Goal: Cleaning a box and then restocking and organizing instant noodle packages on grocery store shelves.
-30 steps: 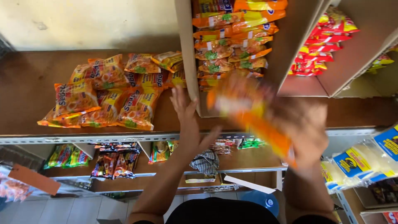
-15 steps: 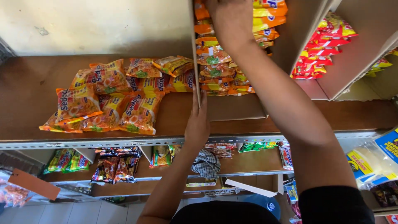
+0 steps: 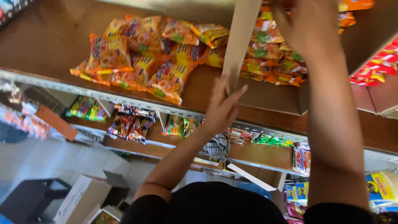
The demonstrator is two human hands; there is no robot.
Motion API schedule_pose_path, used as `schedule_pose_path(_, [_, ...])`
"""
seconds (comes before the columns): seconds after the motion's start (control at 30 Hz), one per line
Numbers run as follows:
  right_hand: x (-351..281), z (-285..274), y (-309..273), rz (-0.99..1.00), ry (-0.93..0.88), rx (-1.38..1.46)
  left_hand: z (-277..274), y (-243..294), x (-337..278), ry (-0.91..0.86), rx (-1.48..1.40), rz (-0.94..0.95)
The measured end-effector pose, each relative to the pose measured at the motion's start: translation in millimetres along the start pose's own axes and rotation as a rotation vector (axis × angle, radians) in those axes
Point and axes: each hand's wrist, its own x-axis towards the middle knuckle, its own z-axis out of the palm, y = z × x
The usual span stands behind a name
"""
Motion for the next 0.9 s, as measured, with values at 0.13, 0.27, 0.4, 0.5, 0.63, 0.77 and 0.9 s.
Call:
schedule_pose_path(0.13, [-88.3, -40.0, -49.5, -0.089, 0.295, 0.154, -58.9, -28.0, -10.3, 0.208, 0.322, -0.012])
schedule_pose_path(0.27, [-152.2, -43.4, -85.2, 0.085, 0.385, 0.421, -126.9, -34.0, 2.9, 0.138, 0.581, -0.376])
schedule_pose_path(0.4, [-173.9, -34.3, -101.3, 0.157, 0.382, 0.453, -125.7, -41.3, -9.3, 0.047, 0.734, -0.295])
schedule_pose_path(0.5, [-183.6, -21.8, -102.0, 0.233, 0.364, 0.504, -120.5, -41.6, -22.6, 0.02, 0.802, -0.241])
schedule_pose_path(0.63, [-201.0, -3.9, -94.1, 0.209, 0.325, 0.483, -120.6, -28.7, -28.0, 0.006, 0.731, -0.197])
schedule_pose_path(0.77, [-200.2, -1.0, -102.9, 0.19, 0.301, 0.49, -133.8, -1.9, -33.9, -0.036, 0.554, -0.171])
schedule_pose_path(0.9, [-197.7, 1.5, -110.9, 0.206, 0.282, 0.508, -141.7, 6.4, -44.8, -0.015, 0.344, -0.144])
